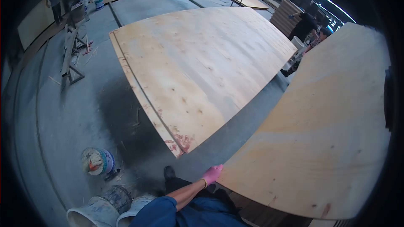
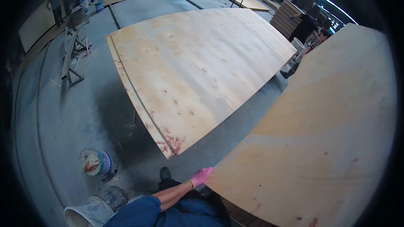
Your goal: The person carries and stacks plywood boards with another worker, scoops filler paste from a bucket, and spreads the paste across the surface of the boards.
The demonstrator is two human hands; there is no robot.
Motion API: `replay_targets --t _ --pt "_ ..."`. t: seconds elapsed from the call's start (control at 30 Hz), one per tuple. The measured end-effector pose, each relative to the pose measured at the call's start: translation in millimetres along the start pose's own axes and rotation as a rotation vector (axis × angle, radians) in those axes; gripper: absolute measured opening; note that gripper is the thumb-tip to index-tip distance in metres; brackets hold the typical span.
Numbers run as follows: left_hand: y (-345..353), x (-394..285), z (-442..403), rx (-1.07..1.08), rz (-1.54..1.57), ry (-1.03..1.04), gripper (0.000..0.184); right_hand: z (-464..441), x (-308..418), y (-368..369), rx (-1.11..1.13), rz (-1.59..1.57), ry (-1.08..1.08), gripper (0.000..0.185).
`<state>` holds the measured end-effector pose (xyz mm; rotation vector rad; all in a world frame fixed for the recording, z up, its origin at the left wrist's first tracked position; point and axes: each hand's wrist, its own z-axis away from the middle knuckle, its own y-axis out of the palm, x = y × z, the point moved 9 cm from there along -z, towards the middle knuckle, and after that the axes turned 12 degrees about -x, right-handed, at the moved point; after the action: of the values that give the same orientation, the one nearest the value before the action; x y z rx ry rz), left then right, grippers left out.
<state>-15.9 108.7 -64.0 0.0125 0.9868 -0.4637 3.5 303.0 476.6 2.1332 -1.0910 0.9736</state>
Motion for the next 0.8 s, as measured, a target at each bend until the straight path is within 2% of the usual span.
replay_targets --t 0.1,0.23,0.3,0.33,0.43,0.53,0.57,0.63,0.7,0.73,0.77,0.8 --pt "-34 -23 14 0.008 0.208 -0.029 0.064 -9 35 75 0.062 -0.158 -0.075 0.052" --pt "-27 -7 12 0.188 0.520 -0.306 0.053 -10 34 152 0.156 -0.296 -0.077 0.053" --pt "-18 -6 12 0.226 0.695 -0.424 0.045 -6 2 168 0.184 -0.279 -0.027 0.054" --pt "-13 -4 9 0.309 0.814 -0.473 0.043 -1 -22 172 0.201 -0.253 0.013 0.054" --pt "8 28 2 0.515 1.193 -0.695 0.042 29 -128 154 0.290 -0.064 0.208 0.054" --pt "-6 73 -16 0.087 1.446 -0.883 0.047 70 -232 125 0.409 0.236 0.275 0.044" --pt "-10 105 -25 -0.240 1.529 -0.851 0.051 84 -265 111 0.450 0.370 0.294 0.041" --pt "-52 122 -6 -0.313 1.178 -0.729 0.049 129 -337 67 0.385 0.323 0.526 0.033" --pt "-120 121 32 -0.366 0.801 -0.604 0.048 184 -394 15 0.422 0.429 0.706 0.031" --pt "-159 104 38 -0.469 0.736 -0.556 0.036 218 -436 -19 0.450 0.491 0.798 0.024" --pt "-180 116 16 -0.389 1.028 -0.385 0.031 255 -441 -29 0.337 0.452 0.940 0.021" --pt "-243 96 8 -0.604 0.283 -0.094 0.031 295 -448 -37 0.354 0.440 1.114 0.020"
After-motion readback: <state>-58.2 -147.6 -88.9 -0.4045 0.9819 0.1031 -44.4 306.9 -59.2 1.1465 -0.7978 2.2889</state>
